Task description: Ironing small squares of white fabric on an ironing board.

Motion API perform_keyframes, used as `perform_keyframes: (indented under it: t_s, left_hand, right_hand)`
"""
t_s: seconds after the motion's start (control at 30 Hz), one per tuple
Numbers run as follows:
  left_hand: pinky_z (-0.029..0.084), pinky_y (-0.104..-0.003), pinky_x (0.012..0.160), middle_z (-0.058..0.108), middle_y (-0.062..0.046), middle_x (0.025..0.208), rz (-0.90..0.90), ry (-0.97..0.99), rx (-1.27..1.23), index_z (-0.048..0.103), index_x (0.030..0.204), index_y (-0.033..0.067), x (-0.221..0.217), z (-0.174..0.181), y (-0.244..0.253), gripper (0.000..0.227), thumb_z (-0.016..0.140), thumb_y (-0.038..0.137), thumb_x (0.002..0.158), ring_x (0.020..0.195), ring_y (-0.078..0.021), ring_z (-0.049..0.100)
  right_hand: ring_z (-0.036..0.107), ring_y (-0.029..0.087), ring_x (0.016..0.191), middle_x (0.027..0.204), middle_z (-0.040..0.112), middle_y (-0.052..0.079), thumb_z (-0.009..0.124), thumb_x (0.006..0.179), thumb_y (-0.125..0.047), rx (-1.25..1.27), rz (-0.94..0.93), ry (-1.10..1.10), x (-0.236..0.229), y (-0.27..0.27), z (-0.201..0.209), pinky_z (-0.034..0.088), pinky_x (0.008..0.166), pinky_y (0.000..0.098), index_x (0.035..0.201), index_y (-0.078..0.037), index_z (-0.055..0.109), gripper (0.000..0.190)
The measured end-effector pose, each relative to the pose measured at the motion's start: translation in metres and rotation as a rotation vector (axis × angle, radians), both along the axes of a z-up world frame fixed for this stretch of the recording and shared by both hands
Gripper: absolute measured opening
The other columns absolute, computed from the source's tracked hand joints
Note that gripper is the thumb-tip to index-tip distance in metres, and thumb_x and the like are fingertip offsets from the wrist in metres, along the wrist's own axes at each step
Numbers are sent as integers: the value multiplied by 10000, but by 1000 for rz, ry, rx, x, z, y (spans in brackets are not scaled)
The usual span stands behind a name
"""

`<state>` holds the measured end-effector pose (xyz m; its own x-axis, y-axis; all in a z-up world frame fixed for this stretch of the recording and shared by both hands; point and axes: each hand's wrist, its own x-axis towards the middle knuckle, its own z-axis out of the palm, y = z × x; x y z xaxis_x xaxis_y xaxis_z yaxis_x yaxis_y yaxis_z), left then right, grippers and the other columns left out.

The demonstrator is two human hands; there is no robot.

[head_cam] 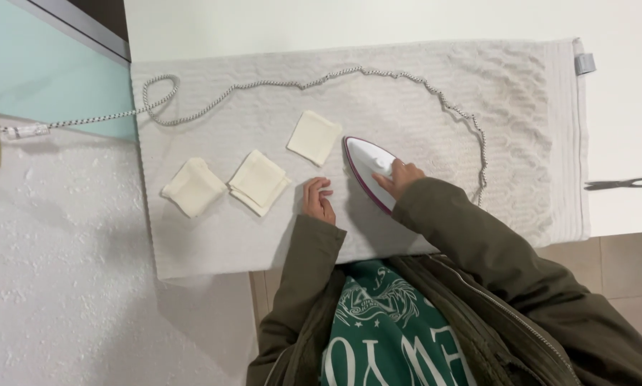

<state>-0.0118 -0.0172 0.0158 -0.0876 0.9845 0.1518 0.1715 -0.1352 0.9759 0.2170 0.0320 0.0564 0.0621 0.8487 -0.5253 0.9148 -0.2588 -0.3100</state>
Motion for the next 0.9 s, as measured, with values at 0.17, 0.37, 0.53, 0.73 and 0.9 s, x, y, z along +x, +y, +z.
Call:
perform_keyframes:
  t_s: [0.17, 0.37, 0.53, 0.73, 0.9]
  left_hand:
    - [606, -331, 863, 571, -164, 1292, -30, 66, -25, 577, 1231, -17, -2, 19, 0, 467, 363, -223, 870, 1056, -272, 673]
    - [598, -337, 858, 564, -171, 1304, -35, 71, -51, 574, 1222, -20, -1, 21, 2, 443, 370, -210, 877, 1062, -275, 670]
    - [602, -341, 863, 566, -173, 1302, -35, 83, -56, 578, 1228, -27, -2, 20, 3, 423, 375, -202, 901, 1054, -273, 673]
    - [596, -341, 864, 565, -174, 1304, -16, 90, -40, 571, 1240, -29, 2, 15, 3, 461, 378, -207, 862, 1076, -276, 662]
    - [485, -475, 965, 557, -205, 1282, -68, 461, 109, 576, 1300, -22, 14, 14, 20, 446, 587, -94, 860, 1145, -399, 546]
  right_hand:
    - [736, 430, 830, 967, 702, 309, 611, 970, -563, -25, -9, 17, -6, -12, 17, 605, 687, 512, 1198, 56, 615, 659]
    - [746, 417, 836, 977, 711, 300, 597, 975, -555, -88, -8, -7, -18, -10, 39, 613, 682, 504, 1200, 57, 602, 652]
    - [761, 396, 831, 989, 718, 289, 587, 978, -543, -130, -18, 29, -18, -9, 33, 623, 676, 489, 1206, 58, 600, 643]
    - [772, 403, 787, 955, 718, 292, 547, 988, -546, -192, -67, 58, -13, -3, 45, 635, 640, 503, 1254, 52, 558, 654]
    - [743, 436, 848, 977, 718, 310, 599, 972, -593, -51, -85, -30, 1, 11, 24, 613, 693, 512, 1214, 52, 623, 689]
